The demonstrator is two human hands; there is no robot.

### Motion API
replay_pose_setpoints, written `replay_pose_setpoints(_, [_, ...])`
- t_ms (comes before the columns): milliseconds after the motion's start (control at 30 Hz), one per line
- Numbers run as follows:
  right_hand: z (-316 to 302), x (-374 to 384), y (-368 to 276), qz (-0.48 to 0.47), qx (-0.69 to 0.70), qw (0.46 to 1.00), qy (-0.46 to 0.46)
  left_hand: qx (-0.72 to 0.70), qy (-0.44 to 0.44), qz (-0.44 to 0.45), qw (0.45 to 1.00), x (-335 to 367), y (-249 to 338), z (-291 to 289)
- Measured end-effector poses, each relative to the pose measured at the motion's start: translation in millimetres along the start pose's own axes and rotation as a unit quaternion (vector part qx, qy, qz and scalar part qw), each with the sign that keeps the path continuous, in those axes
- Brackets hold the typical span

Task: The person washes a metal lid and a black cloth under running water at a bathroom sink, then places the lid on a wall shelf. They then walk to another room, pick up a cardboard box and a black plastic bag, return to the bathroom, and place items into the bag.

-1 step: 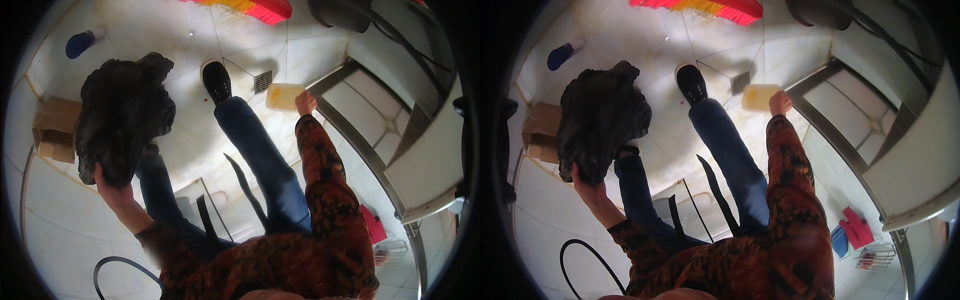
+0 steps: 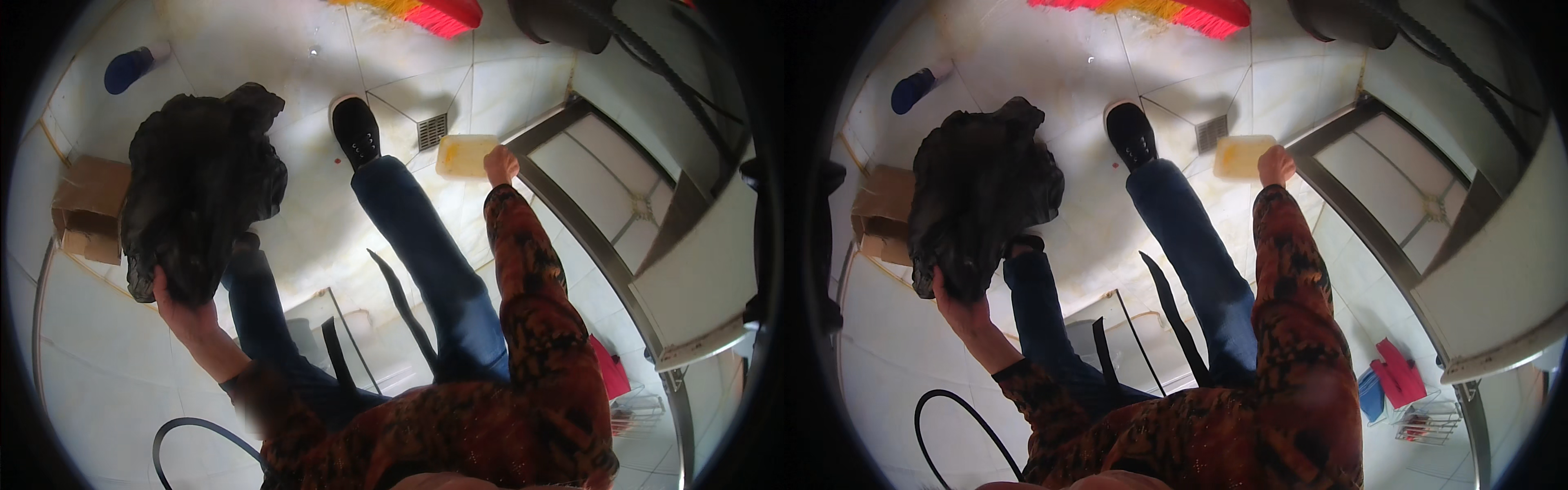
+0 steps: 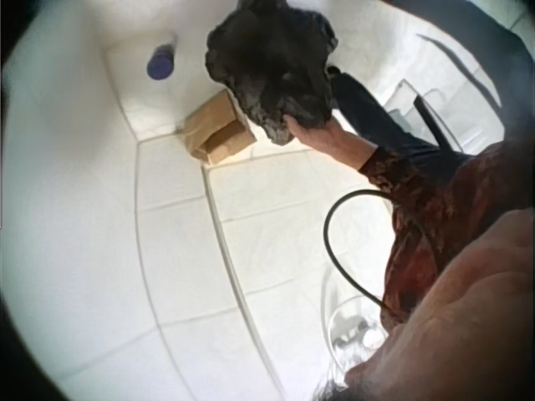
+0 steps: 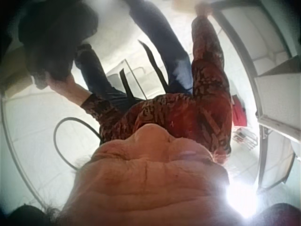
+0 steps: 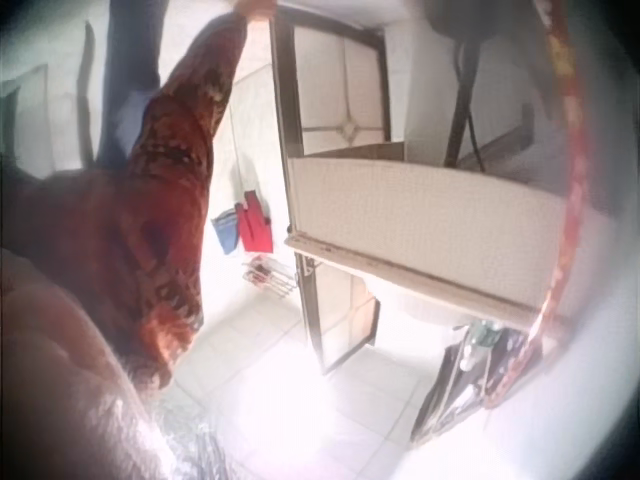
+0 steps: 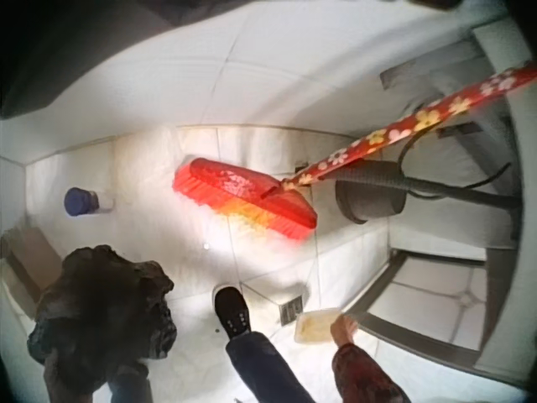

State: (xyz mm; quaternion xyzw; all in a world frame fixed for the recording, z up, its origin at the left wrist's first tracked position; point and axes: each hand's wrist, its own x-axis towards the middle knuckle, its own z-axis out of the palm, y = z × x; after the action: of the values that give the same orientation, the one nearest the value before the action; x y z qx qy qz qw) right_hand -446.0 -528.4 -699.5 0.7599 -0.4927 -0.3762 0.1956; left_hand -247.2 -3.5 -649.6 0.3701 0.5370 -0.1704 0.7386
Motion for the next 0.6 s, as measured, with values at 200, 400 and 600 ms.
replay_pose_setpoints(200, [6.2, 24.8, -23.4, -0.035, -0.042, 0.998, -0.026, -0.001, 0.011, -0.001, 1.0, 0.2, -11.1, -4.5])
replay_pose_setpoints(400, [-4.1, 35.5, -45.0, -0.052, -0.076, 0.992, -0.085, -0.008, -0.023, -0.016, 1.0, 1.6, -17.1, -2.7])
replay_pose_setpoints(600, [-4.3, 41.4, -58.4, -0.069, -0.099, 0.988, -0.094, -0.001, -0.023, -0.02, 1.0, 4.4, -20.8, 0.7])
